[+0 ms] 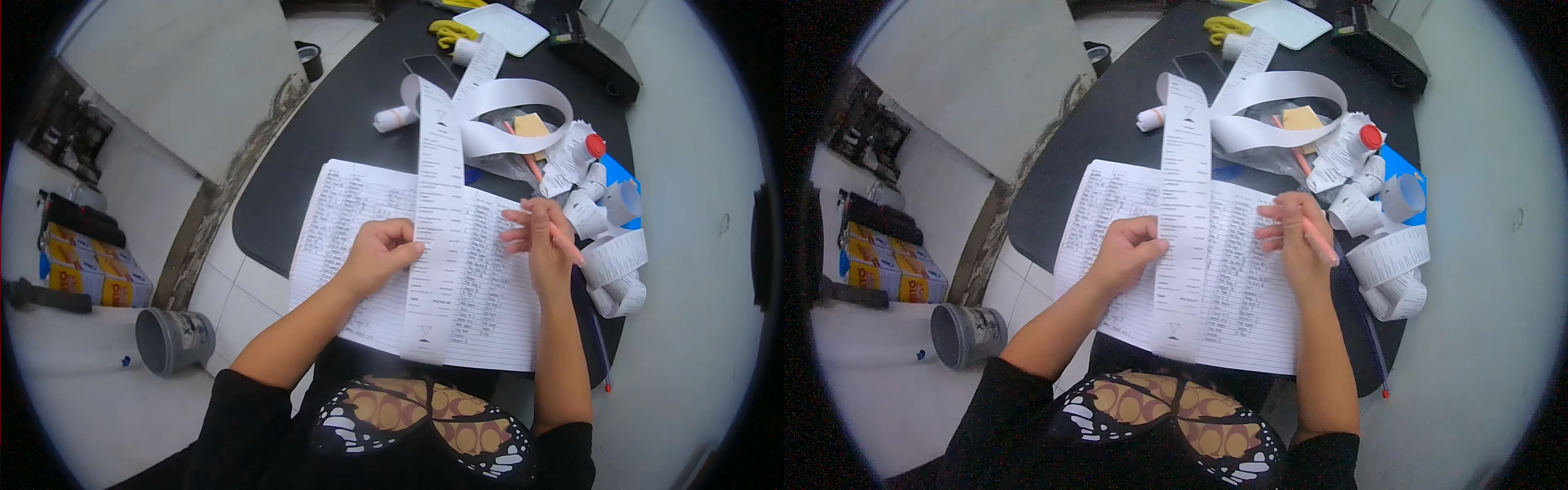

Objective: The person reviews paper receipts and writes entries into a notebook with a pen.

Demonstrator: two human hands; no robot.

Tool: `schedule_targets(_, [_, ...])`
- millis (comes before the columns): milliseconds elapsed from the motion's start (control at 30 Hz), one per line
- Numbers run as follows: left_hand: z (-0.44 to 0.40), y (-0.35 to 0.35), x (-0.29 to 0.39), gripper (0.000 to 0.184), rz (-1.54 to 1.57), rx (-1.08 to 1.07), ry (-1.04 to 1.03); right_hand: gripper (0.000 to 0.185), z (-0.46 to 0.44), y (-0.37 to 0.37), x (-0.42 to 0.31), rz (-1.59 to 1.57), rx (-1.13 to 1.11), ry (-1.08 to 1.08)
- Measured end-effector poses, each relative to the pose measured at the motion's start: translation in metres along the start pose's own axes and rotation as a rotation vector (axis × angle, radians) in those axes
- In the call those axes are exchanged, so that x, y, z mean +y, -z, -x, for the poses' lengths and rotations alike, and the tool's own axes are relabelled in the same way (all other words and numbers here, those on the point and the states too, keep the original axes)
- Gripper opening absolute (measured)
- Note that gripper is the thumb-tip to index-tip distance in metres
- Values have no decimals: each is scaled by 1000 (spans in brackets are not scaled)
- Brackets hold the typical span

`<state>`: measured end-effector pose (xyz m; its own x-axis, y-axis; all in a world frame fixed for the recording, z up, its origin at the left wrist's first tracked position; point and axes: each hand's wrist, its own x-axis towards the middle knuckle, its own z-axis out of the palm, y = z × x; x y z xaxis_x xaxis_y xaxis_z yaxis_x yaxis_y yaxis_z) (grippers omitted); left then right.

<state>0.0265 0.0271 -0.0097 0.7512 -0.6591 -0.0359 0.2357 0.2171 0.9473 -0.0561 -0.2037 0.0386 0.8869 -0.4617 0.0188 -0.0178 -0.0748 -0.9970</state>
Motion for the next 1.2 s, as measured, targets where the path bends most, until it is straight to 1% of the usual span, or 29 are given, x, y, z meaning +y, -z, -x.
schedule_targets(33, [0,-1,1,7,5,-8,1,21,7,-10,-13,-4,-52,-93])
schedule_targets(100, [1,-1,3,7,4,-13,13,18,17,-23,-15,-11,-157,-72])
schedule_targets(133, [1,-1,3,7,0,-8,22,18,21,-29,-16,-12,-208,-60])
schedule_targets(167, [1,-1,4,8,-3,-5,32,23,25,-35,-20,-35,-227,-87])
schedule_targets(267, [1,-3,6,7,38,-18,9,23,30,-45,-9,-24,-271,-1])
schedule_targets(300, [1,-3,6,8,27,-18,2,24,31,-46,-11,-5,-275,-26])
schedule_targets(467, [1,-1,5,15,-58,15,3,23,33,-51,-10,-46,-240,-42])
schedule_targets(567, [-1,-1,-2,20,57,52,19,23,34,-53,-8,-55,-219,-26])
schedule_targets(667, [0,-5,3,21,118,33,-22,22,33,-53,-7,-34,-200,-8])
schedule_targets(767, [-2,3,-4,18,113,-34,-49,22,32,-53,-8,-29,-185,-10])
schedule_targets(867, [-1,1,-3,17,57,-43,-96,22,31,-53,-9,-31,-171,-15])
schedule_targets(967, [1,3,0,18,45,-62,-40,21,30,-51,-7,-5,-161,14])
schedule_targets(1100, [0,5,-2,18,36,-91,-75,20,29,-51,-10,-1,-150,2])
schedule_targets(1200, [0,4,-2,17,24,-82,-103,20,27,-50,-6,38,-137,65])
